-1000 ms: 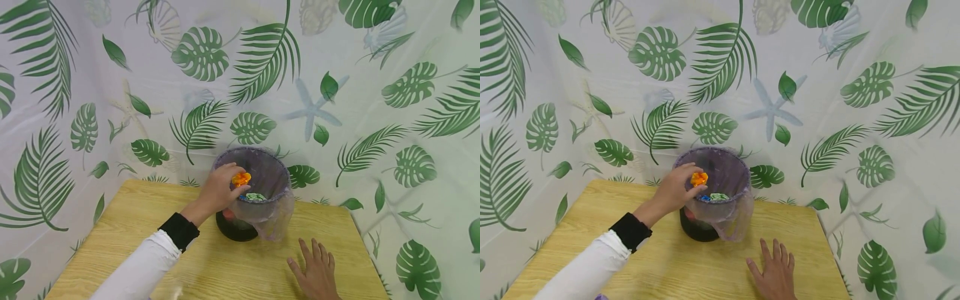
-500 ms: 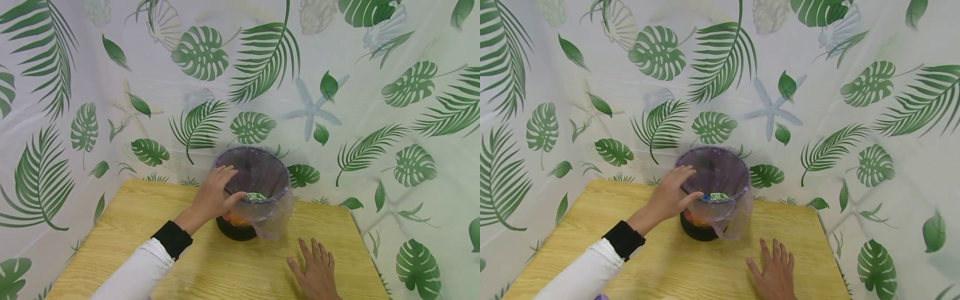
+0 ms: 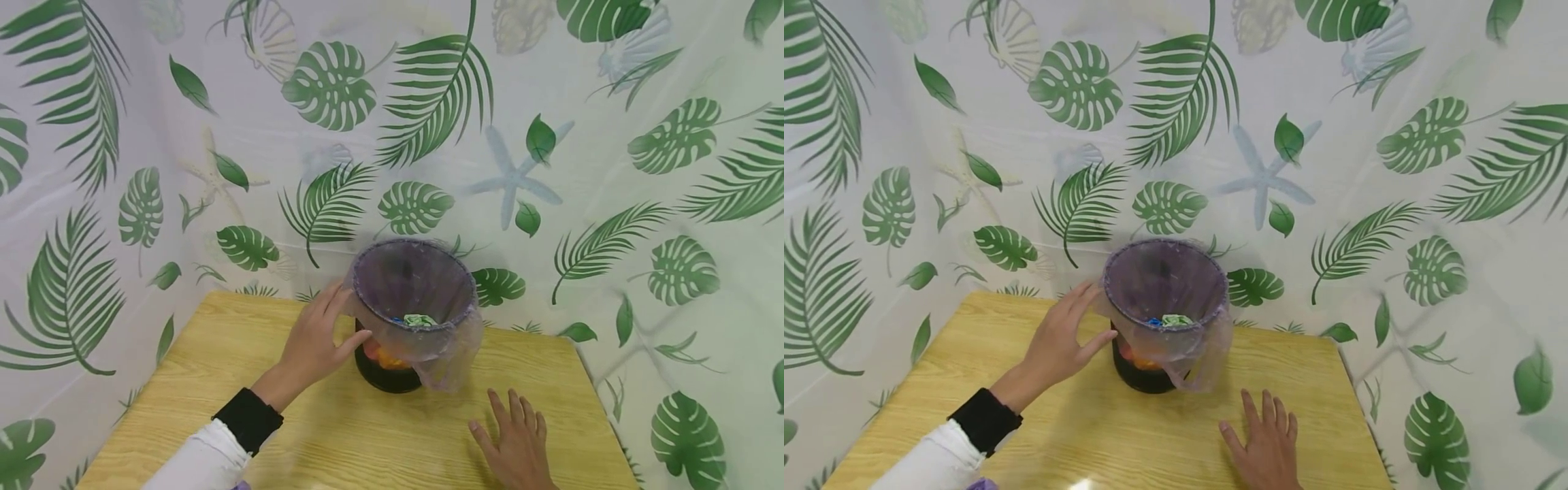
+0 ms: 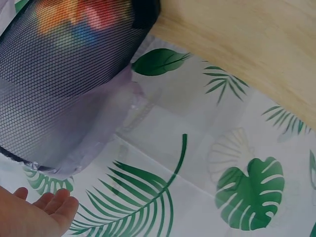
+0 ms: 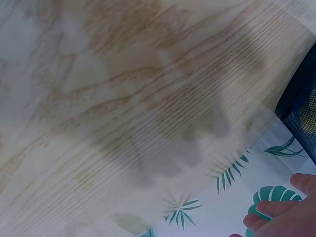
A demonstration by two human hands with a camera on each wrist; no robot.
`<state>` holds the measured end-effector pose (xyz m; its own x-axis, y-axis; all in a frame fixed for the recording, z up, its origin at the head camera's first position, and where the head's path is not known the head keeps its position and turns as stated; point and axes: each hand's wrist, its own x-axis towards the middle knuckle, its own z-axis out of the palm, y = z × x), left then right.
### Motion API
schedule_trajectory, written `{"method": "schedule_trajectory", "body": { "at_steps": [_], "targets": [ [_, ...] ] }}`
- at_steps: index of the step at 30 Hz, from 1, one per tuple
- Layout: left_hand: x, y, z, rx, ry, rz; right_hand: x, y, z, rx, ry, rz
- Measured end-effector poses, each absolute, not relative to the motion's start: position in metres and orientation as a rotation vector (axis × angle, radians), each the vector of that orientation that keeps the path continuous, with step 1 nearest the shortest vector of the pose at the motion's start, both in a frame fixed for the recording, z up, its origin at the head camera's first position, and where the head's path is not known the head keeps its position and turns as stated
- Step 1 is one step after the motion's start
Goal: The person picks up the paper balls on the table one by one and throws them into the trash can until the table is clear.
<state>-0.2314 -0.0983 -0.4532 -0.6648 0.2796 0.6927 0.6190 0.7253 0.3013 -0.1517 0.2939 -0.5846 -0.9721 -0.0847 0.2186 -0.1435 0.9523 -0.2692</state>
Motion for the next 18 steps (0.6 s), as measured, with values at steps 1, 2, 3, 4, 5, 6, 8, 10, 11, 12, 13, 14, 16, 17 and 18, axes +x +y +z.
{"method": "schedule_trajectory", "body": {
  "at_steps": [1, 2, 3, 4, 5, 6, 8, 10, 11, 12, 13, 14, 16, 17, 18],
  "targets": [
    [-0.229, -0.102, -0.456, -0.676, -2.306, -0.692, -0.152, 0.294, -0.585, 0.173, -2.899, 0.419],
    [-0.226, -0.106, -0.459, -0.682, -2.321, -0.688, -0.152, 0.294, -0.584, 0.176, -2.897, 0.416],
    [-0.223, -0.111, -0.463, -0.685, -2.340, -0.671, -0.151, 0.293, -0.584, 0.178, -2.896, 0.414],
    [-0.221, -0.115, -0.466, -0.690, -2.360, -0.654, -0.151, 0.293, -0.583, 0.178, -2.898, 0.413],
    [-0.218, -0.119, -0.470, -0.696, -2.382, -0.642, -0.151, 0.293, -0.583, 0.179, -2.898, 0.411],
    [-0.215, -0.123, -0.474, -0.703, -2.402, -0.632, -0.151, 0.293, -0.583, 0.181, -2.896, 0.411],
    [-0.209, -0.131, -0.481, -0.706, -2.464, -0.605, -0.151, 0.294, -0.584, 0.179, -2.895, 0.408],
    [-0.204, -0.139, -0.487, -0.693, -2.549, -0.589, -0.151, 0.294, -0.585, 0.175, -2.891, 0.406],
    [-0.201, -0.143, -0.491, -0.686, -2.596, -0.577, -0.151, 0.294, -0.585, 0.176, -2.887, 0.406],
    [-0.198, -0.147, -0.494, -0.682, -2.645, -0.566, -0.151, 0.294, -0.585, 0.179, -2.883, 0.410],
    [-0.195, -0.151, -0.497, -0.679, -2.694, -0.555, -0.151, 0.294, -0.585, 0.180, -2.879, 0.411],
    [-0.192, -0.155, -0.499, -0.683, -2.741, -0.552, -0.151, 0.293, -0.585, 0.183, -2.873, 0.412],
    [-0.187, -0.163, -0.504, -0.710, -2.815, -0.542, -0.150, 0.293, -0.585, 0.190, -2.866, 0.416],
    [-0.184, -0.167, -0.507, -0.729, -2.850, -0.538, -0.150, 0.292, -0.584, 0.194, -2.863, 0.418],
    [-0.182, -0.171, -0.508, -0.755, -2.882, -0.549, -0.150, 0.292, -0.584, 0.195, -2.862, 0.418]
  ]
}}
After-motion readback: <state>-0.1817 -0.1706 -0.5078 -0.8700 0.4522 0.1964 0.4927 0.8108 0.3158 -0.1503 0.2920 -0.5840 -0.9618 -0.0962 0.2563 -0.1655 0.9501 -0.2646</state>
